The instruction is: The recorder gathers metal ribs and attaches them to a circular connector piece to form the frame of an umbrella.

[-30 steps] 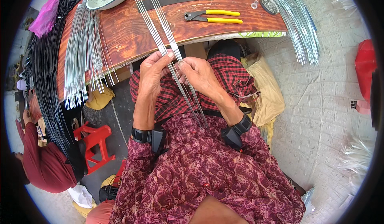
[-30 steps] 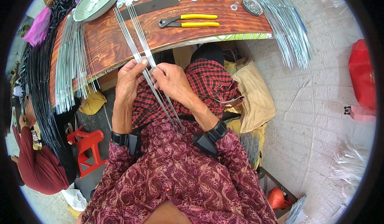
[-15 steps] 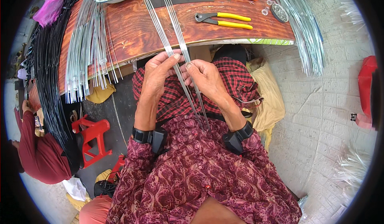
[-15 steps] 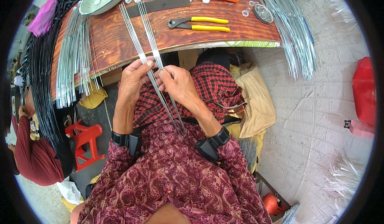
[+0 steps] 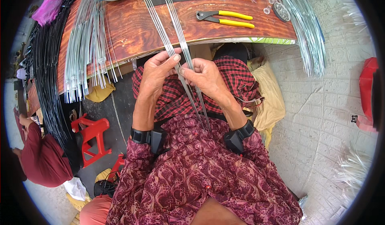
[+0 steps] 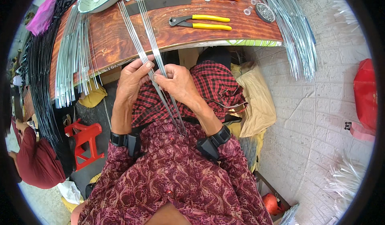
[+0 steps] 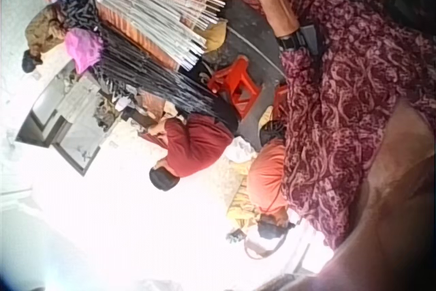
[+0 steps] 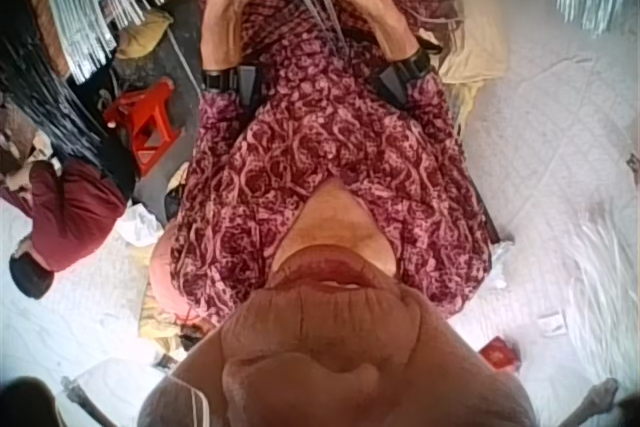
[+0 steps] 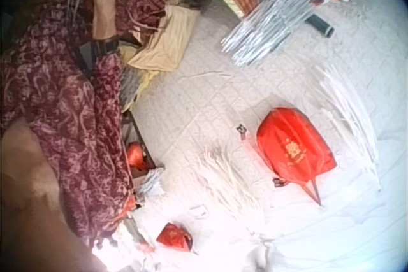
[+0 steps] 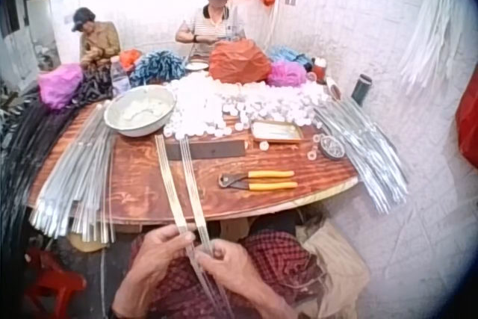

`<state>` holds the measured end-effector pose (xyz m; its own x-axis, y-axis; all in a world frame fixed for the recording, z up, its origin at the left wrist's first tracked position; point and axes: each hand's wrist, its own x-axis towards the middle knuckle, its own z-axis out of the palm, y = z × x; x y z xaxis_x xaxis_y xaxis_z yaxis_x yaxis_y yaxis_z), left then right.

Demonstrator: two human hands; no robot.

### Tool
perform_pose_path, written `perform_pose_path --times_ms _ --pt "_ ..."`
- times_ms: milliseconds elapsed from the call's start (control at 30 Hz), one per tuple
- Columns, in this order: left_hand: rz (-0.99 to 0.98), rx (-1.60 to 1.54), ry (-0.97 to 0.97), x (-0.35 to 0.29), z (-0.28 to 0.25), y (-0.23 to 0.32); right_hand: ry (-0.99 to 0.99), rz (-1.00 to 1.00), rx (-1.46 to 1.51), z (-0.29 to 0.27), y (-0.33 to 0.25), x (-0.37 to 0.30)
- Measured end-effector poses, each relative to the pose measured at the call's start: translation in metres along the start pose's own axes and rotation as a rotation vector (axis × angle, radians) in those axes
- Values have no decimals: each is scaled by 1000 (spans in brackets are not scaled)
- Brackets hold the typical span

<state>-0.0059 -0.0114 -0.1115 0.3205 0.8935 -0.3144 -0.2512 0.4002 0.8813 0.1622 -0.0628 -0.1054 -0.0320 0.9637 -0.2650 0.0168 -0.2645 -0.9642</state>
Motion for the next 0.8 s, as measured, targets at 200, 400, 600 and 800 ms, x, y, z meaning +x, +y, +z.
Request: perform_pose_path --times_ms 200,400,600,800 --pt "5 -17 -2 -2 -2 0 14 31 39 2 2 0" --pt "-2 -34 -2 -2 -7 -2 7 36 58 2 4 -1" --pt "32 2 -6 -1 -9 -3 -29 10 74 1 4 -1" --pt "13 16 -25 0 -9 -2 -27 20 53 2 1 -1"
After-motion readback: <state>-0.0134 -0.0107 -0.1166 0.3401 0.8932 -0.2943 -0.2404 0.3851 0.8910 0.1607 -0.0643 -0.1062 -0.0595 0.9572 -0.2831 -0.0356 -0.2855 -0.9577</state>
